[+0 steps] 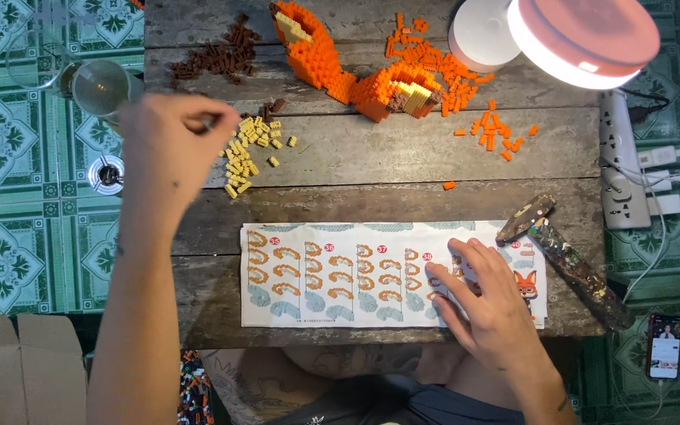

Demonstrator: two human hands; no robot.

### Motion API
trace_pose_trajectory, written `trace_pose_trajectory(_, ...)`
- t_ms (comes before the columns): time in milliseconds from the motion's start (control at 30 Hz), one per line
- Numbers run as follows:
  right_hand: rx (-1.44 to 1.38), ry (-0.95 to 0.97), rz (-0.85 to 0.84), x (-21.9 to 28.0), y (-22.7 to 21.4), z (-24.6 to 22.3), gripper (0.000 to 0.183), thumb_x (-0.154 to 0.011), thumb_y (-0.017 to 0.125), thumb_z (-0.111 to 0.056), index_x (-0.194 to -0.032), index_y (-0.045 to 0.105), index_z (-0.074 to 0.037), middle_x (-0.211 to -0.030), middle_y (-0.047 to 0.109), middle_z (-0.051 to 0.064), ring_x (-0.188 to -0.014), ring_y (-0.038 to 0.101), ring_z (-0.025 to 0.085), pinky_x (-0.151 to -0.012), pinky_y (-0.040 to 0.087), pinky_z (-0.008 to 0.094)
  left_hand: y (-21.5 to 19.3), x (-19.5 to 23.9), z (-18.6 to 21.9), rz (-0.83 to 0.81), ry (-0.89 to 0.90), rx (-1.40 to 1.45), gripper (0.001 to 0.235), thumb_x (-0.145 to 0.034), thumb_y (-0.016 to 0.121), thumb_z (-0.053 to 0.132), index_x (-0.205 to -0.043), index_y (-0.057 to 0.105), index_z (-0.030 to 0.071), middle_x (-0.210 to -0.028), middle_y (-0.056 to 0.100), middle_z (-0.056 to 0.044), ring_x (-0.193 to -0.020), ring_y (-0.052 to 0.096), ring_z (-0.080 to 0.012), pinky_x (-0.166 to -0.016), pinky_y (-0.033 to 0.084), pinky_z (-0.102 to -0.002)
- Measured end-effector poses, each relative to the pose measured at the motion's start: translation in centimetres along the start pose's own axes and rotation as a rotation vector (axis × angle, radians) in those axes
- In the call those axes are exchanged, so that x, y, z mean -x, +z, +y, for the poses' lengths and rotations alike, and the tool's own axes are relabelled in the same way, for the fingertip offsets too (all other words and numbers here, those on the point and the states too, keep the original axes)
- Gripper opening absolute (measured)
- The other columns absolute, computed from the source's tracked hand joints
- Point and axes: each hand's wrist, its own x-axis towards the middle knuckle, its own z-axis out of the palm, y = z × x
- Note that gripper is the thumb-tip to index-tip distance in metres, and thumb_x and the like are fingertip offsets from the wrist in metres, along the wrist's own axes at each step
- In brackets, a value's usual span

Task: The person assembles small plastic beads into a larger structure, using a hammer to secure them. They follow a printed instruction sheet and handle orange, yellow, and brown beads, occasionally picking up and placing down a hammer.

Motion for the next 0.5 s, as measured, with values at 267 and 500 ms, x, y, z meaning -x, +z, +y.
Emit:
trace_pose_trajectory(267, -0.016, 0.002, -0.061, -2.8, -2.8, -0.9, 0.045, -0.086, 0.087, -0.019, -0.130, 0.078, -0.012, -0.146, 0.065, 0.013, -0.134, 0.064, 0.033, -0.111, 0.053, 0.046, 3.1, 1.5, 9.1, -0.382, -0.028, 0.429, 0.012, -0.098, 0.086, 0.010, -0.109, 0.092, 0.009, -0.082, 0.090, -0.007, -0.046, 0.061, -0.0070, -0.039, 0.044, -0.015)
trace_pose_trajectory(500, -0.245, -0.019, 0.184, -7.1, -3.9, -2.4, 0.043, -0.087, 0.089, 0.004, -0.128, 0.079, -0.003, -0.123, 0.080, 0.010, -0.097, 0.079, 0.021, -0.080, 0.064, 0.031, 7.1, 2.4, 13.9, -0.540, 0.114, 0.802, 0.012, -0.088, 0.090, 0.016, -0.100, 0.092, 0.013, -0.081, 0.089, -0.002, -0.059, 0.066, -0.0054, -0.055, 0.050, -0.021)
